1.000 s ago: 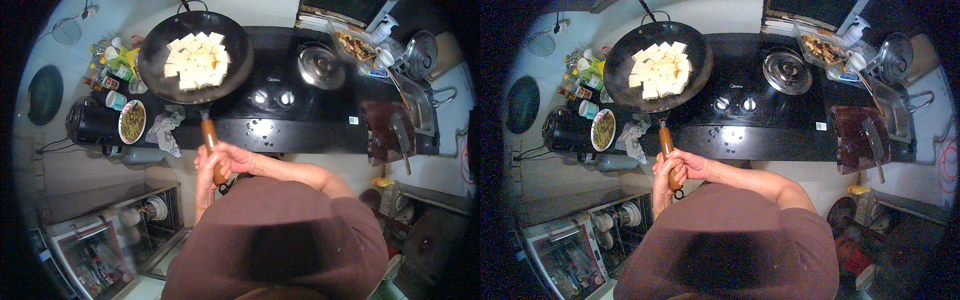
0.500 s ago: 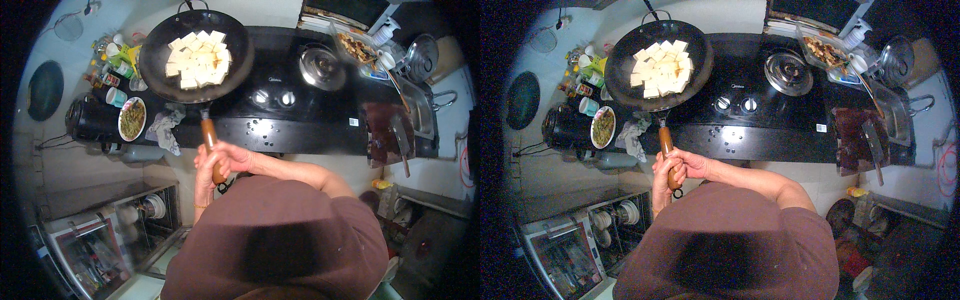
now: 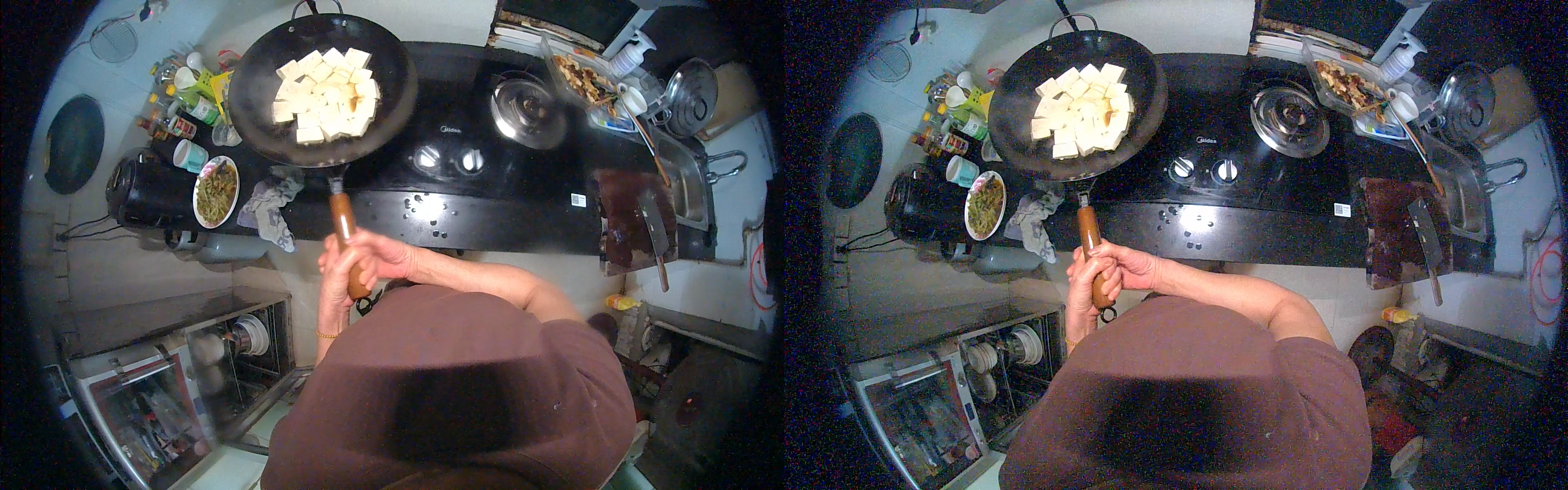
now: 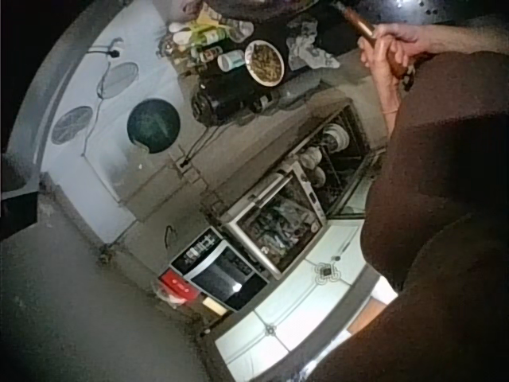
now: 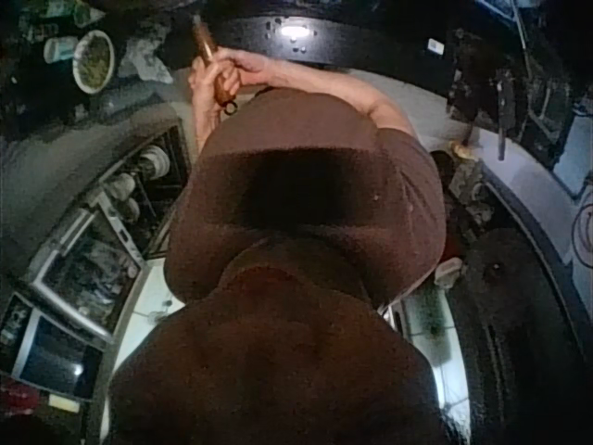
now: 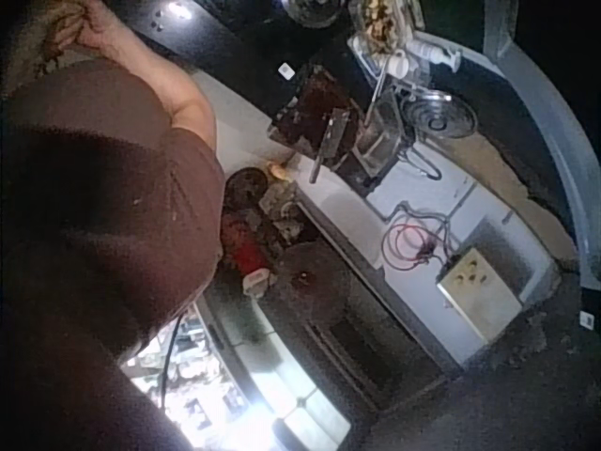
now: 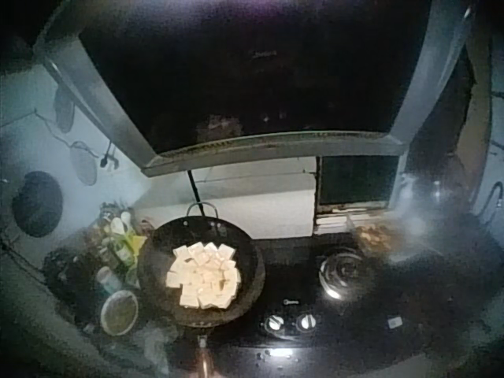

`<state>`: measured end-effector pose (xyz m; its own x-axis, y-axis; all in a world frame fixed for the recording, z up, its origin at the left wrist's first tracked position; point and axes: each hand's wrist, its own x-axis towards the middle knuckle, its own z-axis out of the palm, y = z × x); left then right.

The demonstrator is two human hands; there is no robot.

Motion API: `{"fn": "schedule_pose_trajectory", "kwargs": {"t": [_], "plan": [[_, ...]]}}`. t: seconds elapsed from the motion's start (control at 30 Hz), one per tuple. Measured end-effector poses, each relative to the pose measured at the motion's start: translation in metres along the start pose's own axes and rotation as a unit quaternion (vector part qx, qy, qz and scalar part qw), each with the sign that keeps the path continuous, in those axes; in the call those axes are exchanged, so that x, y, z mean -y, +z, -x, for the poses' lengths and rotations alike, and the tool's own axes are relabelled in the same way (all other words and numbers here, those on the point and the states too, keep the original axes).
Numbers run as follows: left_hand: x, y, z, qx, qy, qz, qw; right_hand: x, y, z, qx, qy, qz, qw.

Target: The person is frying slices of tofu in a wok. They use a spatula to flip each piece over on the heated surface.

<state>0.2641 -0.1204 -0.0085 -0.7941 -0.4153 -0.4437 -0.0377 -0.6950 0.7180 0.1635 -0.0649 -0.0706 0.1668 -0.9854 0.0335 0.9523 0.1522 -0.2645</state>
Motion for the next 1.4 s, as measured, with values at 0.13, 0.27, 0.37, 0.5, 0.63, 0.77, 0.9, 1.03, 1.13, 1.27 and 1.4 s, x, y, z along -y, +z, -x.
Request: {"fn": "schedule_pose_trajectory", "kwargs": {"t": [0.13, 0.27, 0.37, 0.5, 0.63, 0.77, 0.9, 1.03, 1.13, 1.27, 1.4], "plan": [[0.0, 0.002, 0.003, -0.005, 0.007, 0.002, 1.0, -0.001, 0.002, 0.0, 0.019, -0.006, 0.008, 1.0], [0.002, -0.003, 0.002, 0.006, 0.014, -0.007, 1.0, 0.001, 0.007, 0.003, 0.013, -0.003, 0.004, 1.0], [0.002, -0.002, 0.003, -0.015, 0.003, 0.0, 1.0, -0.001, 0.006, 0.002, 0.003, -0.007, 0.024, 1.0], [0.003, -0.003, 0.0, 0.005, 0.006, -0.014, 1.0, -0.001, 0.001, 0.001, -0.001, -0.007, 0.033, 0.999], [0.003, -0.003, 0.002, 0.007, 0.012, -0.011, 1.0, -0.003, -0.002, 0.0, 0.018, -0.005, 0.025, 1.0], [0.008, 0.002, 0.001, -0.01, 0.018, -0.006, 1.0, -0.003, -0.005, 0.003, 0.014, -0.004, -0.003, 1.0], [0.016, 0.012, -0.003, -0.027, 0.024, -0.002, 0.999, 0.004, 0.0, 0.013, 0.023, -0.014, -0.01, 1.0], [0.015, 0.036, -0.001, -0.042, 0.023, 0.016, 0.999, 0.012, 0.0, 0.023, 0.022, -0.021, 0.007, 1.0], [0.016, 0.046, -0.005, -0.031, 0.028, 0.028, 0.999, 0.016, 0.001, 0.029, 0.013, -0.023, -0.001, 1.0], [0.017, 0.062, -0.007, -0.048, 0.034, 0.035, 0.998, 0.024, 0.002, 0.036, 0.002, -0.028, 0.014, 1.0], [0.02, 0.07, -0.01, -0.038, 0.042, 0.029, 0.998, 0.031, 0.006, 0.044, -0.016, -0.024, 0.011, 1.0]]}}
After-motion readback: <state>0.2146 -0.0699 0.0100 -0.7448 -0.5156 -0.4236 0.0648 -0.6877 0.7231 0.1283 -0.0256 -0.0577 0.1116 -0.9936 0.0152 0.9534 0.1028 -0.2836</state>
